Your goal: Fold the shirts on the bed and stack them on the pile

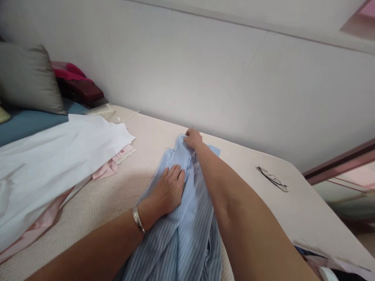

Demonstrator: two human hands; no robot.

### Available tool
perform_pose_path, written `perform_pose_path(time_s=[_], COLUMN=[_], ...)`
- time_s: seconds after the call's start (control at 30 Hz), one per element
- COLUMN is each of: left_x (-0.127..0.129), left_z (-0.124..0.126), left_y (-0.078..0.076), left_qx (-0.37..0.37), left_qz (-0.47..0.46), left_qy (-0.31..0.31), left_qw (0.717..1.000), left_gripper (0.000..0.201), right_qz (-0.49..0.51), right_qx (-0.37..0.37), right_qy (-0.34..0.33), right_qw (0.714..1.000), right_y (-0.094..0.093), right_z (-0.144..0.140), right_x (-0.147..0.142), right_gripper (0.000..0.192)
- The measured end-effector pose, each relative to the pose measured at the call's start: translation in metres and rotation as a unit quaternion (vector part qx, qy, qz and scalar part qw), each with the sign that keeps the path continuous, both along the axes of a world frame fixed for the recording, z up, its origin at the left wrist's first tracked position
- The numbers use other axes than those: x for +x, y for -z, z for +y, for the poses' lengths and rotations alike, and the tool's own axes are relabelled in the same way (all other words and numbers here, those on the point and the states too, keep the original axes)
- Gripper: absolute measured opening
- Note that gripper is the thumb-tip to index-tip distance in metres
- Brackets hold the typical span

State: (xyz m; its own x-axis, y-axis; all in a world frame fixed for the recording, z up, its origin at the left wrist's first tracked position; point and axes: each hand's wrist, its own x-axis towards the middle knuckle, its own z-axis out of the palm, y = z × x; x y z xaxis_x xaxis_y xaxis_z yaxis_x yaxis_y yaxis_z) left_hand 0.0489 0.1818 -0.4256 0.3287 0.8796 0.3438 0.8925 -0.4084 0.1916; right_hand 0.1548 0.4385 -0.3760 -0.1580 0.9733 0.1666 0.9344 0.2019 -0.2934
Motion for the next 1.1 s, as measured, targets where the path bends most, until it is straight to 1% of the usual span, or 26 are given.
perform_pose_path(time_s=[0.07,0.13,0.2,0.27,0.33,0.43,0.5,0.57,0.7,0.77,0.97,1.03,1.1], left_x=[0.000,0.001,0.002,0.002,0.002,0.001,0.000,0.000,-0.001,-0.001,-0.002,-0.002,-0.002], left_z=[0.000,0.001,0.002,0.002,0.002,0.002,0.001,0.001,0.002,0.003,0.004,0.004,0.004], left_y=[0.001,0.001,0.002,0.003,0.005,0.006,0.006,0.005,0.005,0.006,0.005,0.003,0.001], left_qx=[0.006,0.016,0.029,0.037,0.033,0.026,0.023,0.016,0.002,-0.003,-0.012,-0.013,-0.014], left_qz=[0.004,0.010,0.010,0.004,-0.001,0.003,0.006,0.007,0.009,0.009,0.003,-0.002,-0.011], left_qy=[-0.004,-0.012,-0.017,-0.008,0.005,0.012,0.014,0.016,0.017,0.018,0.027,0.028,0.028], left_qw=[1.000,1.000,0.999,0.999,0.999,1.000,1.000,1.000,1.000,1.000,1.000,1.000,0.999], left_gripper=[0.047,0.047,0.047,0.050,0.055,0.057,0.056,0.056,0.056,0.056,0.055,0.054,0.053], right_qz=[0.007,0.007,-0.013,-0.041,-0.056,-0.060,-0.065,-0.068,-0.083,-0.101,-0.153,-0.172,-0.192], right_qx=[0.002,-0.008,-0.028,-0.042,-0.046,-0.043,-0.027,-0.006,0.048,0.082,0.164,0.186,0.206], right_qy=[0.010,0.020,0.018,0.016,0.018,0.011,0.001,-0.001,0.008,-0.002,-0.061,-0.086,-0.117], right_qw=[1.000,1.000,0.999,0.998,0.997,0.997,0.998,0.998,0.995,0.991,0.973,0.964,0.952], right_y=[0.004,0.008,0.012,0.015,0.017,0.020,0.019,0.018,0.008,0.001,-0.026,-0.034,-0.039], right_z=[0.000,0.000,-0.001,-0.002,-0.003,-0.005,-0.007,-0.010,-0.017,-0.021,-0.043,-0.056,-0.075], right_x=[0.000,0.003,0.007,0.010,0.011,0.011,0.012,0.014,0.018,0.018,0.008,0.007,0.006], right_gripper=[0.032,0.045,0.061,0.067,0.060,0.043,0.034,0.028,0.031,0.033,0.035,0.035,0.036])
